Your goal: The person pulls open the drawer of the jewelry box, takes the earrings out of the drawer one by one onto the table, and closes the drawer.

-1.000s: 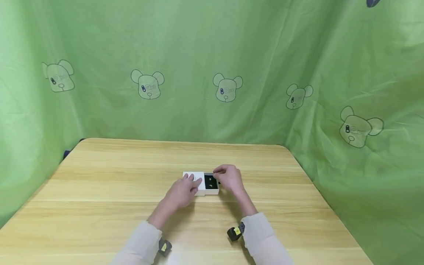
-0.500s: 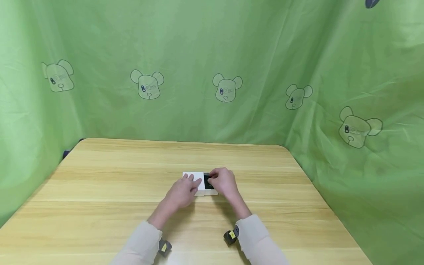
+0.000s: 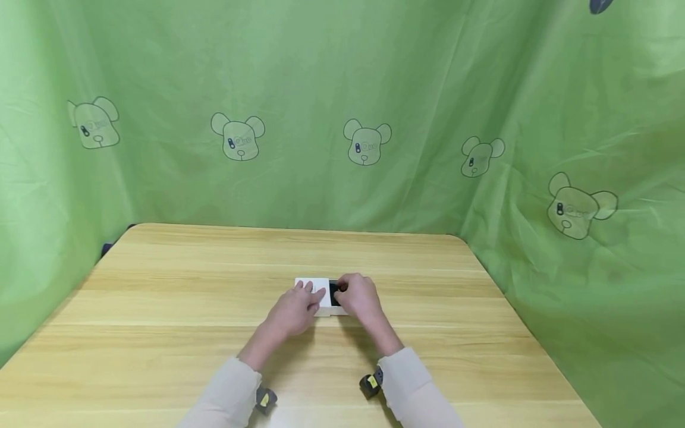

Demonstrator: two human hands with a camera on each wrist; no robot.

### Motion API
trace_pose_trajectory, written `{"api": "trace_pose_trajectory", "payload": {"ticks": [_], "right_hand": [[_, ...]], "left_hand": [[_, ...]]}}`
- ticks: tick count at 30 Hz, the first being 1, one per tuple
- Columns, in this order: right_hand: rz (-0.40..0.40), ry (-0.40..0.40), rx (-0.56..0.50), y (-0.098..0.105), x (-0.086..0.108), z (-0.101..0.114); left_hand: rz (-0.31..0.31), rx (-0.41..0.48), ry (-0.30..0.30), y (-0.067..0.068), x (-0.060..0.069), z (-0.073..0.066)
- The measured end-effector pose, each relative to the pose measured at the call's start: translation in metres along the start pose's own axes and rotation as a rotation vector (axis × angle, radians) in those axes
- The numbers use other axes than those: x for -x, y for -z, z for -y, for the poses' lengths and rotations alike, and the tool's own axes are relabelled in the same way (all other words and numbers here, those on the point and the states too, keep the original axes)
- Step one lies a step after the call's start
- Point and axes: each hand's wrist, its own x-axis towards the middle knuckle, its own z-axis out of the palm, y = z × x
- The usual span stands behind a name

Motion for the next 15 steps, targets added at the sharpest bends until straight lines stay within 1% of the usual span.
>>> {"api": "trace_pose_trajectory", "payload": {"ticks": [7, 15], "right_hand": [[0.022, 0.001, 0.013, 0.001, 0.0006, 0.001], [0.029, 0.027, 0.032, 0.0039, -0.0001, 0.0005]], "left_hand": [[0.002, 0.001, -0.004, -0.0001, 0.0004, -0.0001], [0.006, 0.015, 0.006, 0.0, 0.0007, -0.0004]]}}
